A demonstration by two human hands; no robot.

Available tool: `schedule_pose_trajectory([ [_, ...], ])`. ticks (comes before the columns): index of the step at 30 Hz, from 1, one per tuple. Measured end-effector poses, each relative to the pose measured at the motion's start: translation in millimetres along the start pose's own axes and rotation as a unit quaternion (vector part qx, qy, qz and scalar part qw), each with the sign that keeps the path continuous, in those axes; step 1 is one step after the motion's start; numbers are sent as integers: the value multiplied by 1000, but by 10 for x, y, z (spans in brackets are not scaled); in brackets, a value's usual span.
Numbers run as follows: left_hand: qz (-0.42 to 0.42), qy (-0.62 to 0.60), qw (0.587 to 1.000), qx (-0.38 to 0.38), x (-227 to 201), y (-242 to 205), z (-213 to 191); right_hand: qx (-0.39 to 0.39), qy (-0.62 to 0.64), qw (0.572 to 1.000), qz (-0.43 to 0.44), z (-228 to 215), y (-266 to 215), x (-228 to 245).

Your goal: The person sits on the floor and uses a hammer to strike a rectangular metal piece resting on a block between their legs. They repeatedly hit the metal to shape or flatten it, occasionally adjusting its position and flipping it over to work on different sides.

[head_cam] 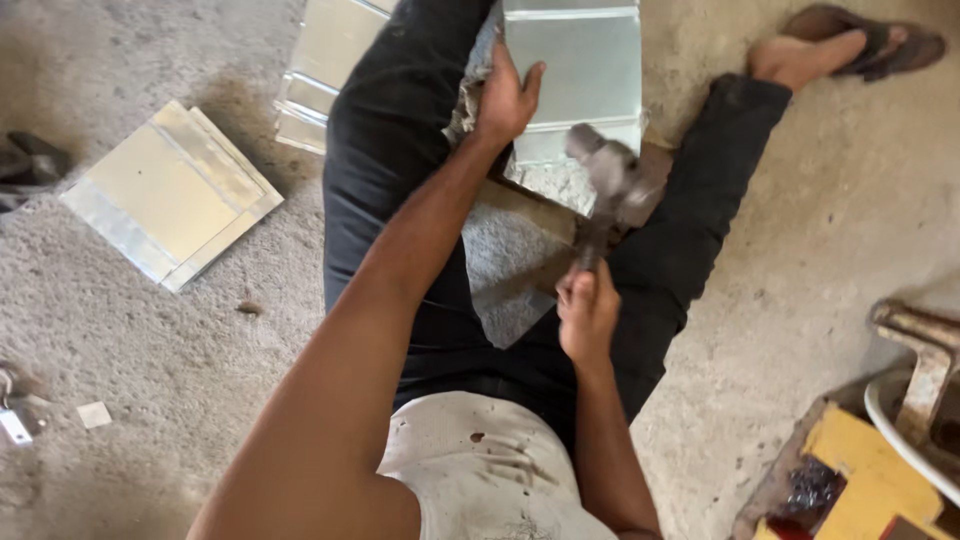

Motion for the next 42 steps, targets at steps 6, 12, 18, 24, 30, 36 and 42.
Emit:
schedule_pose_trajectory([
  [6, -41, -5, 998, 51, -103, 10, -99, -14, -100, 987, 122, 38, 185, -592],
  [12, -94, 53, 992, 59, -182, 42, -147, -75, -63, 988, 120, -71, 94, -741],
  [18, -83, 44, 995, 32, -328, -52, -261, -92, 178, 948, 247, -177, 146, -1006],
  [24, -63, 152, 986, -42, -151, -294, -392, -138, 308, 902, 271, -212, 125, -1119],
  [30, 142, 177, 966, 126, -1110, -690, -605, -157, 450, 843, 250, -277, 195, -1242],
  [36, 250, 450, 785, 344, -1532, -973, -265, -160, 506, 820, 216, -320, 292, -1236],
  [42, 28, 334, 849, 409, -1746, -1110, -339, -154, 508, 818, 224, -324, 246, -1231],
])
Point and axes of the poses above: each hand's wrist, its own y-axis towards the middle knuckle, its own z-axis out of the palm, x = y × z, the point moved 3 cm from there along y, towards the middle knuckle, and after that the axes turned 11 degrees about x, right-handed, at the moved point
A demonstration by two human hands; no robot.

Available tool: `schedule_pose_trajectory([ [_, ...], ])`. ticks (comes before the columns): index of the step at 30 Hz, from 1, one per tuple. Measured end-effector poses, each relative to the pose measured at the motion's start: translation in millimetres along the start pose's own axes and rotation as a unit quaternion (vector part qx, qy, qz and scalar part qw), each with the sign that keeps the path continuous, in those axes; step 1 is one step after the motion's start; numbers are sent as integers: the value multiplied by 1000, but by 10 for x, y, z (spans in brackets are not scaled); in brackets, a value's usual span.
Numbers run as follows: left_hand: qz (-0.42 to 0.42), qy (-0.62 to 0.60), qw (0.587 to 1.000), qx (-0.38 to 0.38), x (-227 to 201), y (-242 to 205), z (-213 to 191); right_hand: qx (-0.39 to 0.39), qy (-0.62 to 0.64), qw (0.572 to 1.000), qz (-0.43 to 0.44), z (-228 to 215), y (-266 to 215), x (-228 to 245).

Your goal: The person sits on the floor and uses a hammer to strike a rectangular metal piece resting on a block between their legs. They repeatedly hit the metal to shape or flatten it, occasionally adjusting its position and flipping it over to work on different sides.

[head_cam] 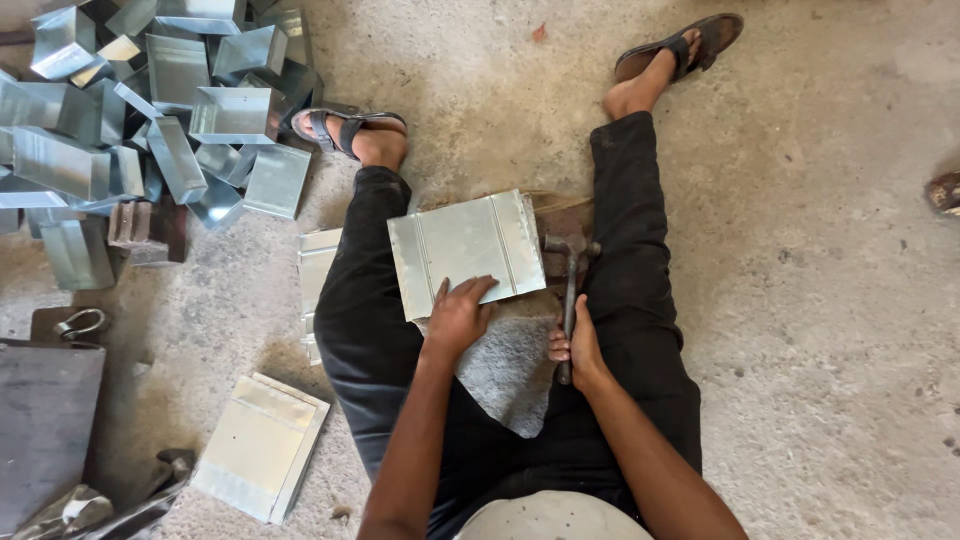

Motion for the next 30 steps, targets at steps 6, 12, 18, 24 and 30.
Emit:
schedule_pose_trajectory([
  [6, -121, -28, 959, -253, 424, -97, -484, -15, -32, 999, -9, -74, 95, -57],
  [12, -272, -204, 925, -168, 1457, 315, -184, -3, -64, 998, -24, -159, 222, -56],
  [18, -219, -176, 928, -244, 1413, 81, -194, -56, -269, 952, -133, 57, -104, -14],
  [24, -354, -114, 917, -147, 847, -135, -485, 41, -361, 912, -188, 309, -196, 62],
  [30, -319, -151, 917, -186, 1085, -43, -358, -27, -384, 920, -75, 365, -157, 94],
])
Point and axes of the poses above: each hand's wrist, its own y-axis towards the middle knuckle, its own z-axis out of the palm, x = y × z, the point moved 3 cm from there along y, towards the middle knuckle, and after that the axes turned 11 degrees about x, right-handed, at the moved point
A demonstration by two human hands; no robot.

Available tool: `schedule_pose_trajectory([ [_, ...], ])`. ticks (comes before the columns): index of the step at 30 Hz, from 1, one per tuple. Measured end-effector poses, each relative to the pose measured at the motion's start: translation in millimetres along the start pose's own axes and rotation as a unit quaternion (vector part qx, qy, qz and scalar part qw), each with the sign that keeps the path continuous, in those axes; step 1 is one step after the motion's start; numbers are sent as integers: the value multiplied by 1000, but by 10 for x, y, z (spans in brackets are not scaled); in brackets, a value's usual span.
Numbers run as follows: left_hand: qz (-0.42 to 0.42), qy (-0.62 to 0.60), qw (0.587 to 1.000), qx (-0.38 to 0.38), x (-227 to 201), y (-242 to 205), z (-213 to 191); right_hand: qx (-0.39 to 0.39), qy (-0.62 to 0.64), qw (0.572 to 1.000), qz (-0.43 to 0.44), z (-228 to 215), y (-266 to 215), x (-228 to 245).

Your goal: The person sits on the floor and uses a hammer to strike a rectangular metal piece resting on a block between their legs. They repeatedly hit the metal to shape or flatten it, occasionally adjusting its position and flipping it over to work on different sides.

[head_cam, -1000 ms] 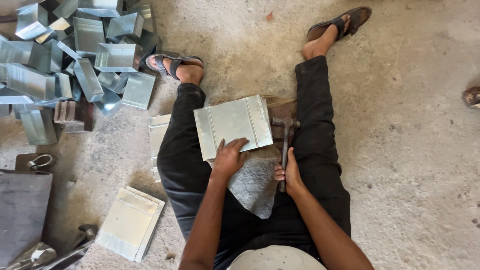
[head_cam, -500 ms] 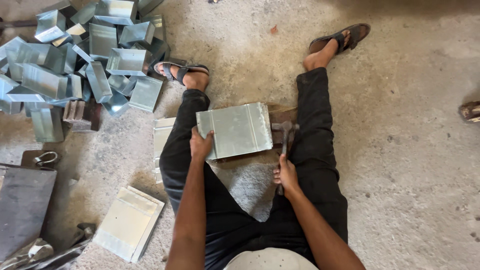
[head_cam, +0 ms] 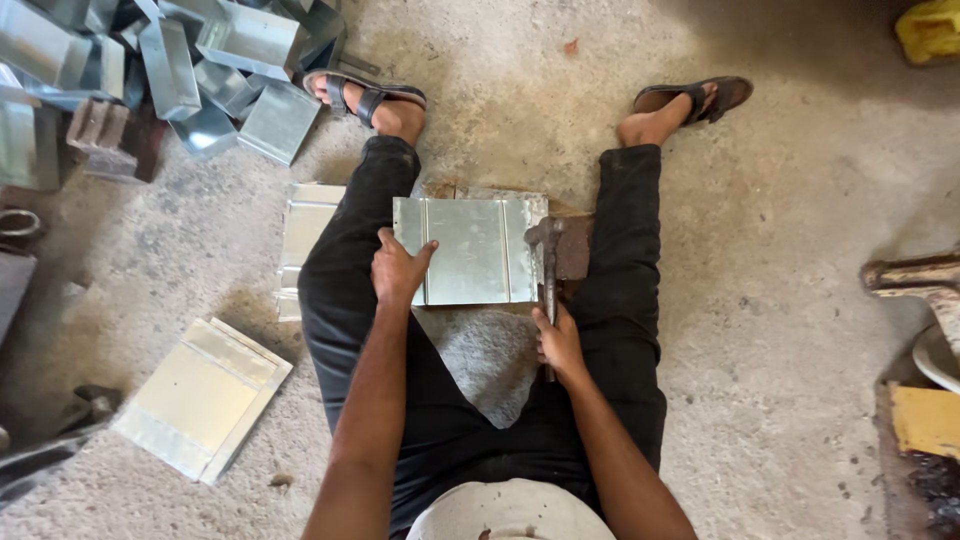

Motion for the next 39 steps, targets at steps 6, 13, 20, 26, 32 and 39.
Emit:
schedule_pose_trajectory([
  [6, 1, -33, 999, 11, 24, 5, 21, 46, 27, 994, -96, -120, -62, 278],
  [13, -26, -16, 999, 27, -24, -89, -46, -29, -28, 913, -405, -309, -414, 1301],
  [20, -17, -15, 1000, 10, -6, -57, 4, -47, -139, 972, -183, -242, 256, 699],
  [26, -7, -16, 1000, -3, 5, -37, -21, 44, -2, 983, -178, -334, 22, 1170],
  [32, -24, -15, 999, 14, -35, -41, -22, -43, 3, 938, -344, -247, -113, 1056],
  [39, -12, -31, 999, -4, -65, -55, -61, -9, -202, 974, -100, -401, 91, 824],
])
Point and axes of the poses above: each hand's wrist, its own y-axis towards the middle knuckle, its own z-axis out of the palm, x = y × z, the point moved 3 cm from there along y, towards the middle knuckle, and after that the axes turned 11 degrees about x, right-handed, at the moved point
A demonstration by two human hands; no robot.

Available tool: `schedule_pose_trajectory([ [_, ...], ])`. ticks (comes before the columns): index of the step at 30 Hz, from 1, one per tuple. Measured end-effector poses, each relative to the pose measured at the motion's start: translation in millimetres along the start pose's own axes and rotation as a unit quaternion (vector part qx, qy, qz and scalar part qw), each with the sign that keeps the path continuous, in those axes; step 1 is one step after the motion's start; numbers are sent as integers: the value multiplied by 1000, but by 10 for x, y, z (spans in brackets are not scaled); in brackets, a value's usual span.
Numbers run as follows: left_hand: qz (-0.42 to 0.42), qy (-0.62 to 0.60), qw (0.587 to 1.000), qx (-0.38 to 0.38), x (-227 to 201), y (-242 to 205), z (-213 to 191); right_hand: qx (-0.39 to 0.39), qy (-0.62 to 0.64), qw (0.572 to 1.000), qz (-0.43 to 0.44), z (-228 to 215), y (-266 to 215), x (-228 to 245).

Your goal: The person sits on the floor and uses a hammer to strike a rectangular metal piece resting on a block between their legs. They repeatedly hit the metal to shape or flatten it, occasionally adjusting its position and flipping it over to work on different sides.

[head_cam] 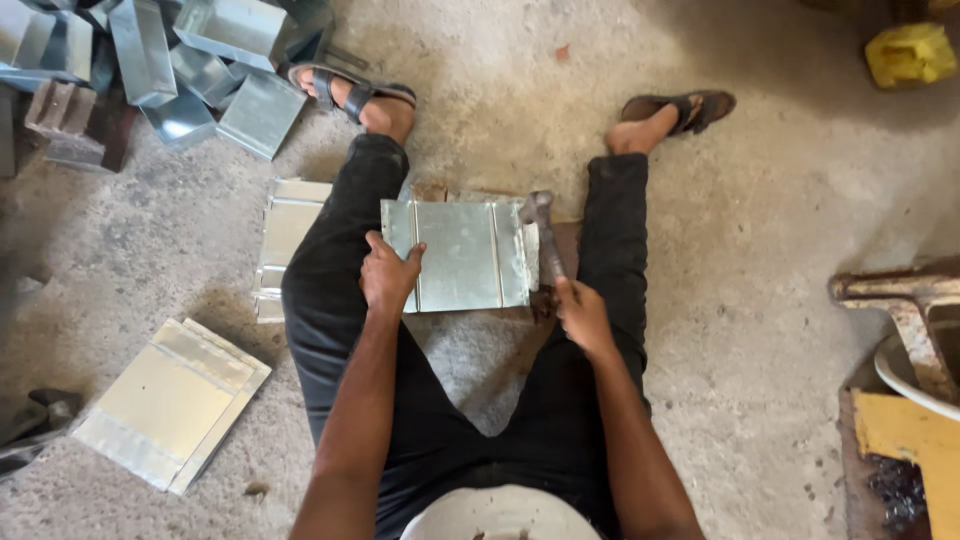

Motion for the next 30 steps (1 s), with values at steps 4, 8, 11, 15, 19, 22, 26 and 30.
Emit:
schedule_pose_trajectory([
  [4, -13, -8, 1000, 1, 22, 8, 24, -26, 125, 988, -88, -142, -364, 558],
  [8, -22, 0, 1000, 7, -8, 6, 15, -72, 197, 954, -212, -43, -373, 570],
  [11, -17, -4, 1000, 1, 10, 0, 3, -116, 50, 957, -261, 205, -204, 98],
  [15, -11, -12, 1000, -7, 33, 11, 30, -30, -29, 998, -44, 267, -52, -248],
  [19, -5, -21, 1000, -19, 61, 22, 47, -34, 162, 980, -110, -81, -408, 385],
  [22, -3, -30, 999, -22, 30, 22, 16, -70, 184, 958, -208, -209, -601, 814],
  [26, -9, -32, 999, -18, 39, 36, 23, -135, 175, 927, -304, -14, -466, 475],
  [30, -3, -33, 999, -25, 79, 61, 55, -83, -40, 978, -185, 242, -159, -156],
])
Point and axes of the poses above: each hand's wrist, its own y-axis towards the middle knuckle, its own z-axis out of the palm, x = y × z, the point moved 3 cm from there along y, towards the middle knuckle, and after that the axes turned 11 degrees about x, right-handed, at the moved point
